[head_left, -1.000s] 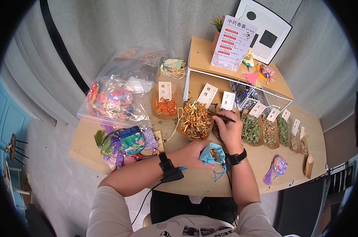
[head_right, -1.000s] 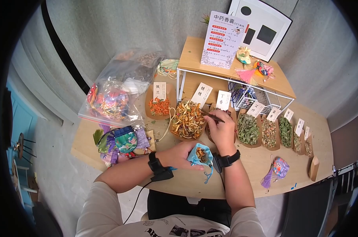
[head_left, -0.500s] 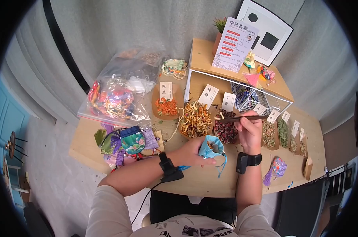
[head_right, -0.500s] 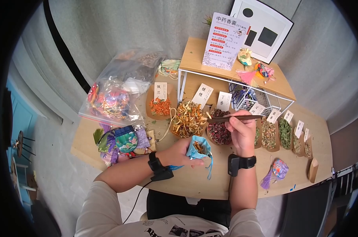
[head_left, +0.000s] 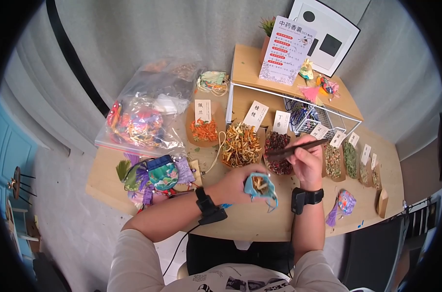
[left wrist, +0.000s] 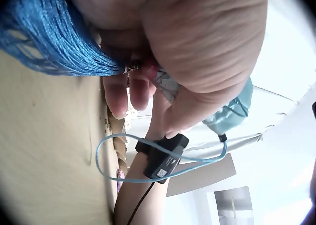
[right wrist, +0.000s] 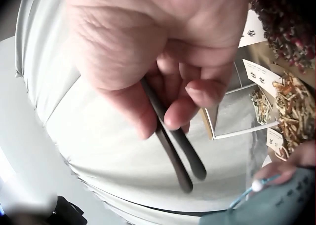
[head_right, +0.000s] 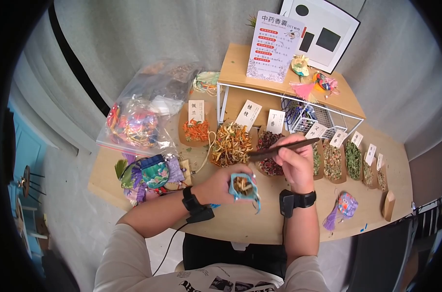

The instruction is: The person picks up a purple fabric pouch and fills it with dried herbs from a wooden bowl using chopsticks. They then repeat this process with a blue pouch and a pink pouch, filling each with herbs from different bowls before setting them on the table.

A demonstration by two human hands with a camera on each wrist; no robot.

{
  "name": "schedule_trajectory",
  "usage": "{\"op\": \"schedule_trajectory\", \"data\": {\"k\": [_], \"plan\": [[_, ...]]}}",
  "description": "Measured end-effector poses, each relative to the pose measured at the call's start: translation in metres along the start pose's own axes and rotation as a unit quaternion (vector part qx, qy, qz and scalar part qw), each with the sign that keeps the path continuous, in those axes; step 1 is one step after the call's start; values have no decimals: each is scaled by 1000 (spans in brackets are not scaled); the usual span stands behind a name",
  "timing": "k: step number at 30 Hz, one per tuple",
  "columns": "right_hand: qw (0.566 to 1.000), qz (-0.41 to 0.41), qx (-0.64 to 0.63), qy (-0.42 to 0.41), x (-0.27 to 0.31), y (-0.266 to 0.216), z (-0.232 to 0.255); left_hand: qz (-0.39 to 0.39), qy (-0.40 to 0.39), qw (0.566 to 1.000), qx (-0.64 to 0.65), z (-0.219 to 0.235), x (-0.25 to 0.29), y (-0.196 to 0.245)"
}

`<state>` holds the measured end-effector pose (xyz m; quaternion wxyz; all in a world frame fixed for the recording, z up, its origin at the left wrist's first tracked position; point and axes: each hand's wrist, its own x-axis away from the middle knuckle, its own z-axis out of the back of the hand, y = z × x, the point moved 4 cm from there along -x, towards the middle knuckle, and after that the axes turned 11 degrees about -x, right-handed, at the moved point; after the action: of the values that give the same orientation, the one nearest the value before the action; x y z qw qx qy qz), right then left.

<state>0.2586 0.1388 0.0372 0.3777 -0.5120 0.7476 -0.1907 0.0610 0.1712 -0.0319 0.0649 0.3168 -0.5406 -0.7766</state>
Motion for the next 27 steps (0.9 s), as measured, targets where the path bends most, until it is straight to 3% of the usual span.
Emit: {"op": "schedule_trajectory", "data": {"k": [1,3,7,11,16,18,27], "plan": [[1000,0,0,1,-1,3,1,0,-1,1000,0,1,0,1],[980,1,168,108,-2,10,17,34,-55,998,5,-2,2,3],[938,-1,330,103,-5,25,15,76,-27,996,50,-3,5,5],[925,-24,367,89,-4,39,8,89,-87,992,15,-5,4,1],[909,25,412,59,-4,52,9,88,-135,986,-35,-6,4,1],[912,-4,405,66,-4,54,4,84,-157,982,-58,-5,3,1],[885,11,462,62,-7,69,3,96,-169,980,-45,-5,4,0]]}}
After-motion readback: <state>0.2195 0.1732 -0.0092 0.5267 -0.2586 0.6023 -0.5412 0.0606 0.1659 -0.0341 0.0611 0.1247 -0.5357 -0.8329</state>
